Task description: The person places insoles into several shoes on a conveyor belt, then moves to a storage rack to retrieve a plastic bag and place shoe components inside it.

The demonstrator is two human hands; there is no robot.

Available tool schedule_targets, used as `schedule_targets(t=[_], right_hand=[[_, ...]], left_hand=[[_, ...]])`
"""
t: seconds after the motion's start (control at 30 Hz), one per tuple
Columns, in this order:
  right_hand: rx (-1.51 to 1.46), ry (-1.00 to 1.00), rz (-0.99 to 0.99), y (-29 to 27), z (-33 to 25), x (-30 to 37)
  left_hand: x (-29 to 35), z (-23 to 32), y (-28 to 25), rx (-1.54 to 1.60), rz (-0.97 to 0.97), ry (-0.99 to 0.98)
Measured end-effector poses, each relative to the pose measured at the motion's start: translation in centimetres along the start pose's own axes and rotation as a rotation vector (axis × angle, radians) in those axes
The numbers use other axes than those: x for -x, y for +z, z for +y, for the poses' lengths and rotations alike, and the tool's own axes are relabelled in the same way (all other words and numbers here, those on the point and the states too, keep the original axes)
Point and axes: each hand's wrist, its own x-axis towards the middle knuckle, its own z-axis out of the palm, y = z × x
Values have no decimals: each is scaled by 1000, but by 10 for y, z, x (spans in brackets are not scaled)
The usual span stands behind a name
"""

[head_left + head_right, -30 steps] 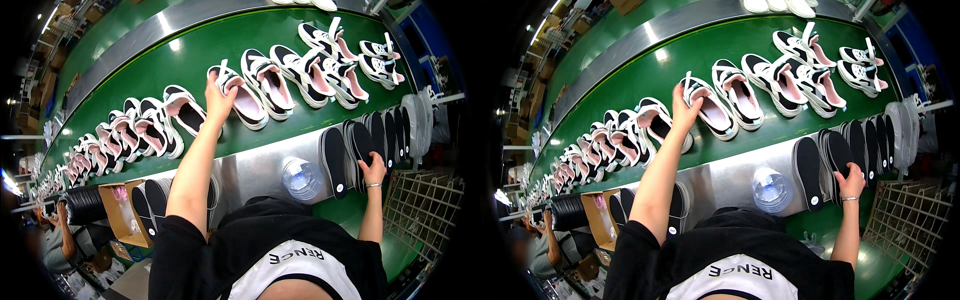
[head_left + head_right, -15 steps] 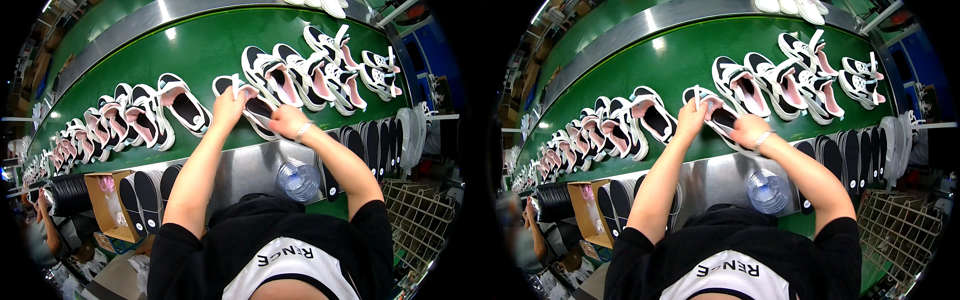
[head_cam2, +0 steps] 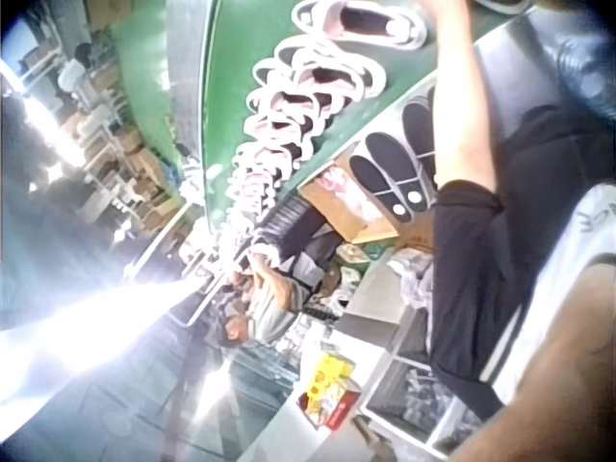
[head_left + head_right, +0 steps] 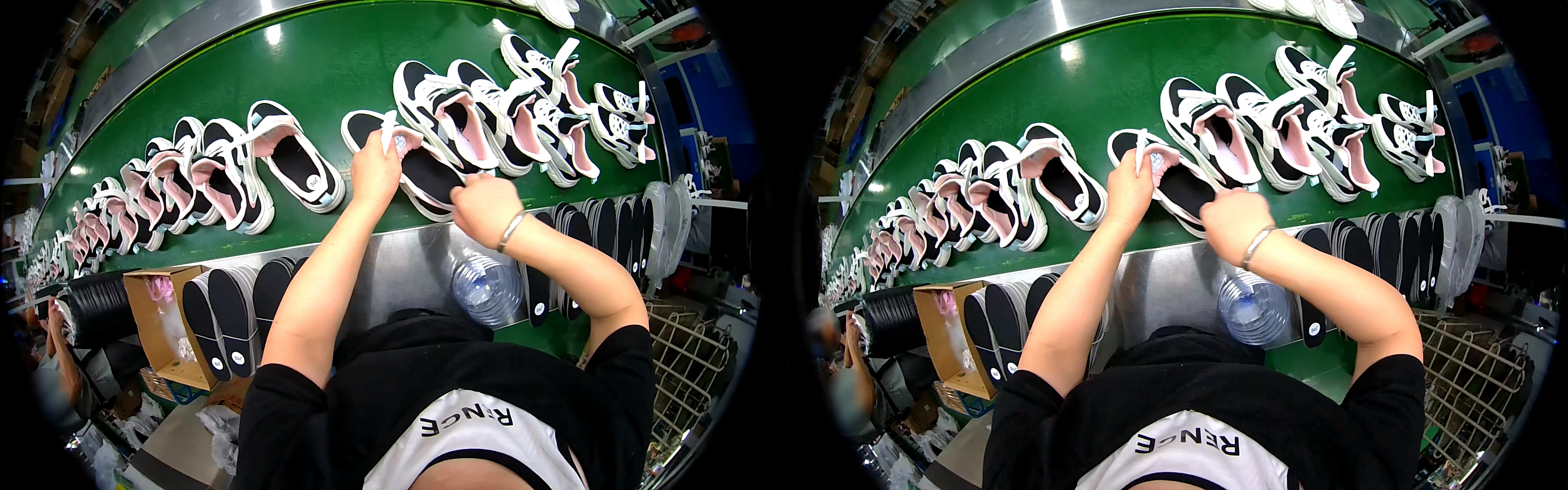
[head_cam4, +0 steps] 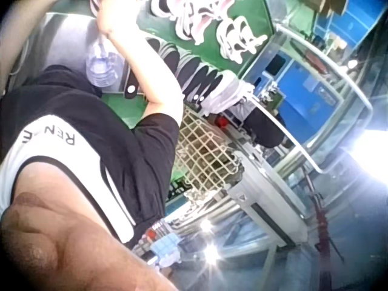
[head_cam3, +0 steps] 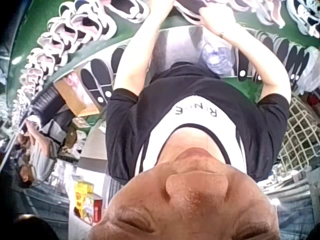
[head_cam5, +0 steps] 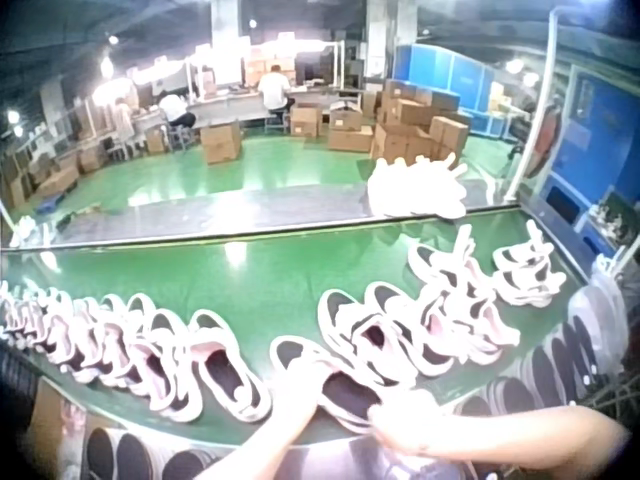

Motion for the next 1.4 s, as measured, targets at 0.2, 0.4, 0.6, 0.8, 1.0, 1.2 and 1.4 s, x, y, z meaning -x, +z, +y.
schedule_targets(t=[0.2,0.4,0.6,0.8,1.0,1.2,1.4], right_hand=[[-24,-43,39,49,-15,-61],[-115,3,-136,50,-14,-81],[166,-178,-709,48,-12,-105],[42,57,-398,46,-24,-98],[162,-85,-446,30,-13,-83],[-72,-91,-598,17,-2,-49],[68,-192,-685,47,4,-65]], left_hand=[[-3,-8,4,20,-46,-52],[-2,-14,3,74,-17,-47],[-2,-13,1,108,-56,-61],[-1,-11,1,49,-34,-52],[-3,-8,4,50,-13,-22],[-2,-10,4,24,20,-29],[-1,-11,4,59,-32,-73]])
